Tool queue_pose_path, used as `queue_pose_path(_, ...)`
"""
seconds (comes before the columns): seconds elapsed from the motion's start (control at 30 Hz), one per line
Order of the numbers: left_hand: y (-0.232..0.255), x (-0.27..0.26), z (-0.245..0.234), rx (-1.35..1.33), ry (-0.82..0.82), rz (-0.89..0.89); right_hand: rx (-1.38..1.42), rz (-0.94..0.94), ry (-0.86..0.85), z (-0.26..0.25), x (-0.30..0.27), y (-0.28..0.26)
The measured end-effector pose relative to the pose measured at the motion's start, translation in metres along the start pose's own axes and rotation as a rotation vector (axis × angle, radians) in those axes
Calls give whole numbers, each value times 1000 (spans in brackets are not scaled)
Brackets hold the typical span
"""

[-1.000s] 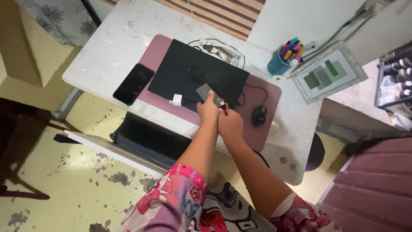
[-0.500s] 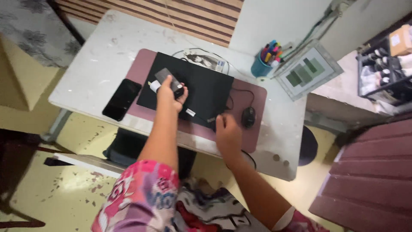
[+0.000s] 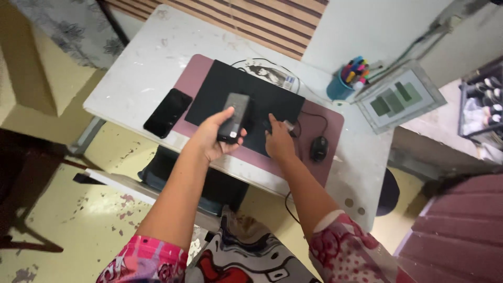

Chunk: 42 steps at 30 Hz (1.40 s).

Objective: The user is organizing various items including stationery, a laptop, and power cables on and around a desk.

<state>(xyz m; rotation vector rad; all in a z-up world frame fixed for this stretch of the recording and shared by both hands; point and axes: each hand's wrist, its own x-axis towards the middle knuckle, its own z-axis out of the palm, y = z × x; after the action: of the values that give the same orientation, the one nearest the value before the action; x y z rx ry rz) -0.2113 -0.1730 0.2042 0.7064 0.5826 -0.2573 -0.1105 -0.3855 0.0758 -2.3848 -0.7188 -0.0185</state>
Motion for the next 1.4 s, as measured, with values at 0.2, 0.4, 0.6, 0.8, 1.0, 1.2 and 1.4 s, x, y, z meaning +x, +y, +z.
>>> queue_pose_path(0.2, -5, -20, -5, 18, 33, -40, -90, 219, -87, 12, 18, 5)
queue_pose_path(0.4, -10, -38, -22, 53, 61, 15, -404, 212, -332, -21, 33, -9)
queue_pose_path(0.6, -31, -27, -38, 337, 14, -130, -500, 71, -114, -82, 60, -40)
queue_pose_path(0.8, -55, 17, -37, 204, 178, -180, -295, -28, 392, -131, 53, -19)
queue_pose_path(1.0, -78, 69, -69, 0, -33, -62, -351, 379, 202, -165, 23, 18)
queue_pose_path(1.2, -86, 41, -47, 27, -27, -146, -264, 484, 121, -122, 4, 83)
queue_pose_path(1.4, -82, 1, -31, 261, 171, -159, -187, 523, 112, -70, 14, 94)
